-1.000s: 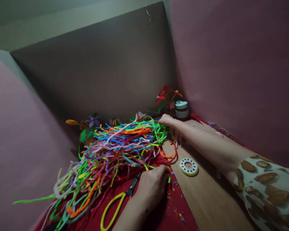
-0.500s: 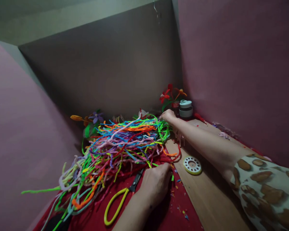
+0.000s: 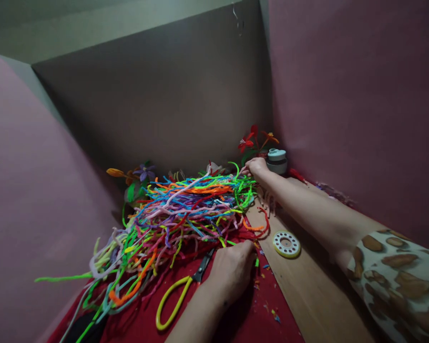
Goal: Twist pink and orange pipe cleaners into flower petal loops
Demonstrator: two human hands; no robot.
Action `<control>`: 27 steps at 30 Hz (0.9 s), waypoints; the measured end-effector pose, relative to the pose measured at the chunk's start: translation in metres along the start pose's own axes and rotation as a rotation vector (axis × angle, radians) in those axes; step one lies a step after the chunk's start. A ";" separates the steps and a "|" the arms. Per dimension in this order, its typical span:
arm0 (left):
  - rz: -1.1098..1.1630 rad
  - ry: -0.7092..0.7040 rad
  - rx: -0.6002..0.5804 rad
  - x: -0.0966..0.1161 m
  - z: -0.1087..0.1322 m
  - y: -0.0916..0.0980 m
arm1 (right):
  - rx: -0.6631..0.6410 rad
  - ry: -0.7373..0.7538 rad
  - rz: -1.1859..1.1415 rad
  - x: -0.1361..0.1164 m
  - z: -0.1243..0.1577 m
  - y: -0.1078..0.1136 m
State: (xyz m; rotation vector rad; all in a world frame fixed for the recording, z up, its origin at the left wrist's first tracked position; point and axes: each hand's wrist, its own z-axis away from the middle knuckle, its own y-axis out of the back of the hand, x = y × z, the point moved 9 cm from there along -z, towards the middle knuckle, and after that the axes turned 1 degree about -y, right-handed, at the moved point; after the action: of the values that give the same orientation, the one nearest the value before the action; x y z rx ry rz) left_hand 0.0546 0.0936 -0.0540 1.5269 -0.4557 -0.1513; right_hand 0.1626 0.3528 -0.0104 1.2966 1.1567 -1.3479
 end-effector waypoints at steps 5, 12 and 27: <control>-0.009 -0.004 0.003 0.000 0.000 0.000 | 0.086 -0.058 -0.116 -0.009 -0.003 0.027; -0.004 0.003 0.013 0.000 -0.001 0.001 | 0.348 0.158 -0.248 -0.061 0.009 0.090; -0.069 -0.028 0.057 0.002 -0.003 0.004 | 0.261 0.714 0.018 -0.120 0.124 0.136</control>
State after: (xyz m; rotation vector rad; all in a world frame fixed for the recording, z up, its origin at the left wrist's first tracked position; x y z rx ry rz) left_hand 0.0568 0.0954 -0.0494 1.5989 -0.4329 -0.2148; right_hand 0.2833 0.2102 0.1062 2.0728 1.4548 -1.0634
